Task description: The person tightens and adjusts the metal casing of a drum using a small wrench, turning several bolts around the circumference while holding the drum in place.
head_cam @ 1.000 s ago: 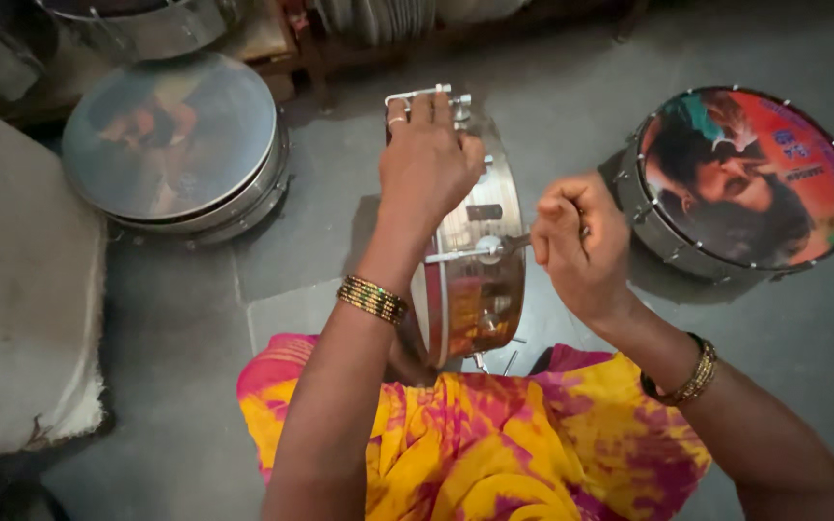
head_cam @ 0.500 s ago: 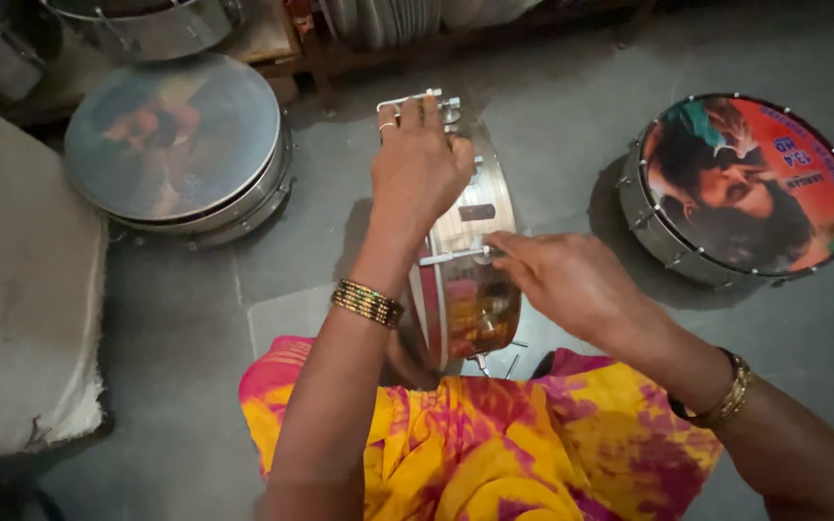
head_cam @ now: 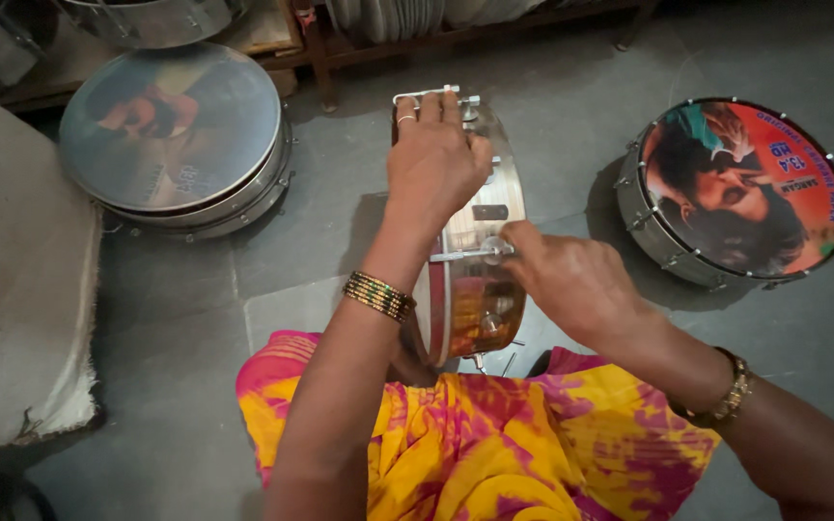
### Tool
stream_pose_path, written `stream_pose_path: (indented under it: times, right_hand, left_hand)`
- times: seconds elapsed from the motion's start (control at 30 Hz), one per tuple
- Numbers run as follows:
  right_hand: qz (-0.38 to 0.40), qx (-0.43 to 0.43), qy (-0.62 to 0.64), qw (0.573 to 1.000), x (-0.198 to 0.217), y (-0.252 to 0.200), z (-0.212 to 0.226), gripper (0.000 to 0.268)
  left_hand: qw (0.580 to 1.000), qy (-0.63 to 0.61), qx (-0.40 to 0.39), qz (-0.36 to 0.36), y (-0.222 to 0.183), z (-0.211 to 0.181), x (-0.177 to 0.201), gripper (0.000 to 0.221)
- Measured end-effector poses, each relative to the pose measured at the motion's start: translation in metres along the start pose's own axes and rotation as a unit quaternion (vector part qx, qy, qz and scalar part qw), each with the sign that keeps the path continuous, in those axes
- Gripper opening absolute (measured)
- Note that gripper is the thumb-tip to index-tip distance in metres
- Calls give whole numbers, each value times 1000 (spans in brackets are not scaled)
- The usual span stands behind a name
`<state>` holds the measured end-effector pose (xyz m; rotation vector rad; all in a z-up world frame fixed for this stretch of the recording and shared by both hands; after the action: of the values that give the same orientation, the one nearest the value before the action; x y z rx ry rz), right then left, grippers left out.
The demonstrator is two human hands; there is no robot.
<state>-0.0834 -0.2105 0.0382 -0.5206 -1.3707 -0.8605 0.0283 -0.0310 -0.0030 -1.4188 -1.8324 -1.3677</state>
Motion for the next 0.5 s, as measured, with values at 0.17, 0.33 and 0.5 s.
stream_pose_path:
  times: [0.17, 0.33, 0.5]
  right_hand:
    - [10, 19, -15, 1000, -2, -6, -4, 18]
    - [32, -36, -4, 999, -5, -2, -7, 24]
    - [-28, 35, 55, 997, 3, -11, -7, 24]
  left_hand:
    - [1000, 16, -8, -1, 0, -5, -1, 62]
    - [1000, 9, -4, -8, 0, -10, -2, 61]
    - [1000, 2, -3, -13, 1, -9, -2, 62]
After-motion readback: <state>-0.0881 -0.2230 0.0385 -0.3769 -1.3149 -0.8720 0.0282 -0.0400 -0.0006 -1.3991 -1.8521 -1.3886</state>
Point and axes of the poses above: each hand's wrist, its own y-axis towards the middle knuckle, its own x-axis out of the back of the hand, z = x × y, the point moved 1 cm from there along y, towards the middle knuckle, and after that the axes turned 7 degrees about z, right-handed, at the moved point
